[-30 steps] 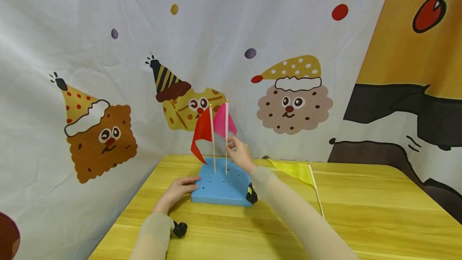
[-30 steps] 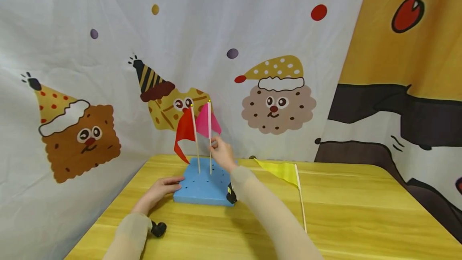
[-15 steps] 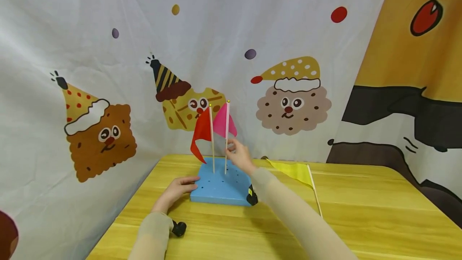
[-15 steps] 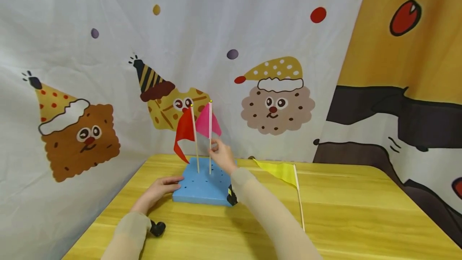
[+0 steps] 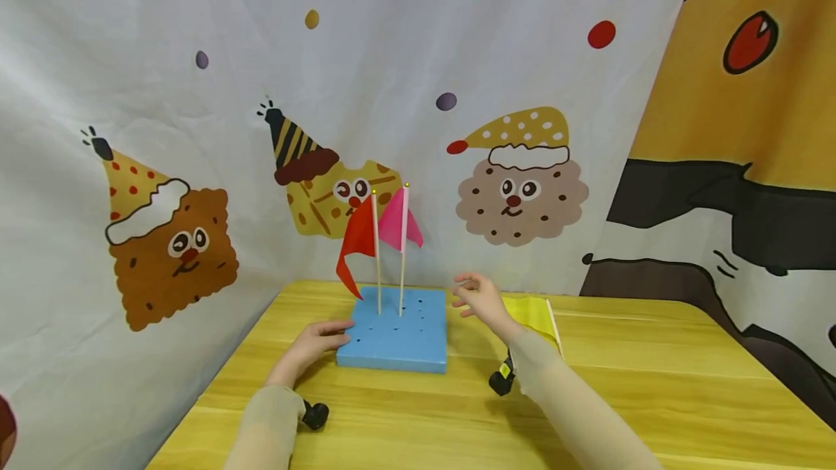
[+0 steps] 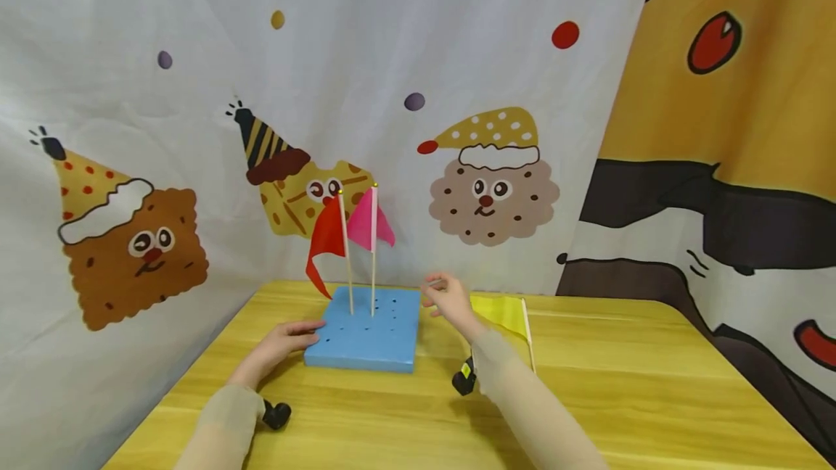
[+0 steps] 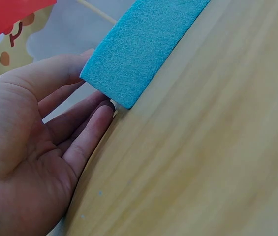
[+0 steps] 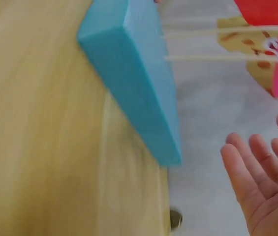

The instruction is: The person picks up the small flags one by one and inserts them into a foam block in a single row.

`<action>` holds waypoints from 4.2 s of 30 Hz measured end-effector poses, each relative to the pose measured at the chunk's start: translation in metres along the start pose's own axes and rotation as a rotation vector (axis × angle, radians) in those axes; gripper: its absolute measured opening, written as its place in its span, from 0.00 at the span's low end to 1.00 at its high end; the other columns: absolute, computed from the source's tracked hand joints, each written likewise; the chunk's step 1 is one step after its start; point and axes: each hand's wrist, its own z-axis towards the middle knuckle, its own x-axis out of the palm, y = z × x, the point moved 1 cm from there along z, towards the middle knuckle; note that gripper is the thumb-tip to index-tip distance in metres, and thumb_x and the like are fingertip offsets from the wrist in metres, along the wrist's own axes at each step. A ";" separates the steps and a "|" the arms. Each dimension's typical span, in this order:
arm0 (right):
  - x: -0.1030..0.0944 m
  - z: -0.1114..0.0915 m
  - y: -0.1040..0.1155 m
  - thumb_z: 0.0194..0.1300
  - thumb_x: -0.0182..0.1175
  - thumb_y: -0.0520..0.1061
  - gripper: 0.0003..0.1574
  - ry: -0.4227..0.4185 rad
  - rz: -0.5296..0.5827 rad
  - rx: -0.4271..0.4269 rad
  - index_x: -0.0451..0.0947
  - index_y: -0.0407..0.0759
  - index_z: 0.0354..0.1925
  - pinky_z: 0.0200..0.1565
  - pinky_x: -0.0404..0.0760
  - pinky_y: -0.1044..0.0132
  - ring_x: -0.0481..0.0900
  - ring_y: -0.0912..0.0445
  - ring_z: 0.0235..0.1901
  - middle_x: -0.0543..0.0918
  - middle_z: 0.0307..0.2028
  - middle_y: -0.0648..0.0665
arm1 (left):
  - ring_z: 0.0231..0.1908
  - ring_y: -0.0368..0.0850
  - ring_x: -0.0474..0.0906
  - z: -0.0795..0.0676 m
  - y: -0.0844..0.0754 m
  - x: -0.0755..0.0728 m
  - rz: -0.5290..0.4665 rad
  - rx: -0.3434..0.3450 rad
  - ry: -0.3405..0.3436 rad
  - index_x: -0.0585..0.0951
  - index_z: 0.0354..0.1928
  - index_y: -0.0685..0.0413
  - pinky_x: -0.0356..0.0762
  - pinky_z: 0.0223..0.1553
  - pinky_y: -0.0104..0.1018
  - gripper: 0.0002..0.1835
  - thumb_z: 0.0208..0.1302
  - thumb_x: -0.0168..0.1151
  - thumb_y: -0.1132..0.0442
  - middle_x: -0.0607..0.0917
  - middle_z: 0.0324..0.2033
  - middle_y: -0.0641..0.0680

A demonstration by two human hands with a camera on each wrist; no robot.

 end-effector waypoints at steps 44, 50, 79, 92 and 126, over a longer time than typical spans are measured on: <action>-0.168 -0.101 -0.072 0.54 0.72 0.47 0.19 0.086 -0.440 0.424 0.74 0.41 0.18 0.16 0.69 0.68 0.63 0.58 0.13 0.69 0.15 0.48 | 0.60 0.60 0.70 -0.002 -0.001 0.000 -0.034 -0.026 0.048 0.72 0.65 0.63 0.74 0.57 0.49 0.27 0.68 0.61 0.57 0.70 0.64 0.66; -0.160 -0.100 -0.072 0.54 0.71 0.42 0.27 0.085 -0.484 0.419 0.64 0.47 0.11 0.13 0.61 0.70 0.55 0.59 0.11 0.61 0.10 0.51 | 0.60 0.60 0.71 -0.002 -0.001 0.002 -0.028 -0.034 0.037 0.73 0.65 0.63 0.74 0.57 0.50 0.27 0.68 0.62 0.56 0.71 0.64 0.65; -0.160 -0.095 -0.072 0.62 0.62 0.37 0.13 -0.020 -0.335 0.370 0.78 0.28 0.42 0.19 0.79 0.63 0.79 0.52 0.16 0.78 0.20 0.42 | 0.58 0.61 0.72 -0.004 -0.002 0.001 -0.016 -0.001 0.035 0.74 0.64 0.63 0.73 0.57 0.51 0.26 0.68 0.61 0.58 0.72 0.63 0.66; -0.155 -0.093 -0.075 0.62 0.64 0.39 0.17 -0.046 -0.335 0.371 0.78 0.26 0.45 0.17 0.79 0.65 0.73 0.58 0.14 0.75 0.20 0.44 | 0.57 0.59 0.74 -0.001 -0.001 0.001 -0.014 -0.014 -0.001 0.76 0.63 0.61 0.74 0.56 0.50 0.25 0.67 0.63 0.59 0.73 0.62 0.64; -0.148 -0.087 -0.081 0.72 0.53 0.42 0.32 0.092 0.089 0.407 0.61 0.19 0.64 0.22 0.78 0.72 0.77 0.63 0.18 0.84 0.33 0.42 | 0.58 0.58 0.74 -0.003 -0.001 0.001 -0.019 -0.044 0.020 0.75 0.63 0.62 0.75 0.56 0.47 0.26 0.66 0.63 0.57 0.72 0.63 0.65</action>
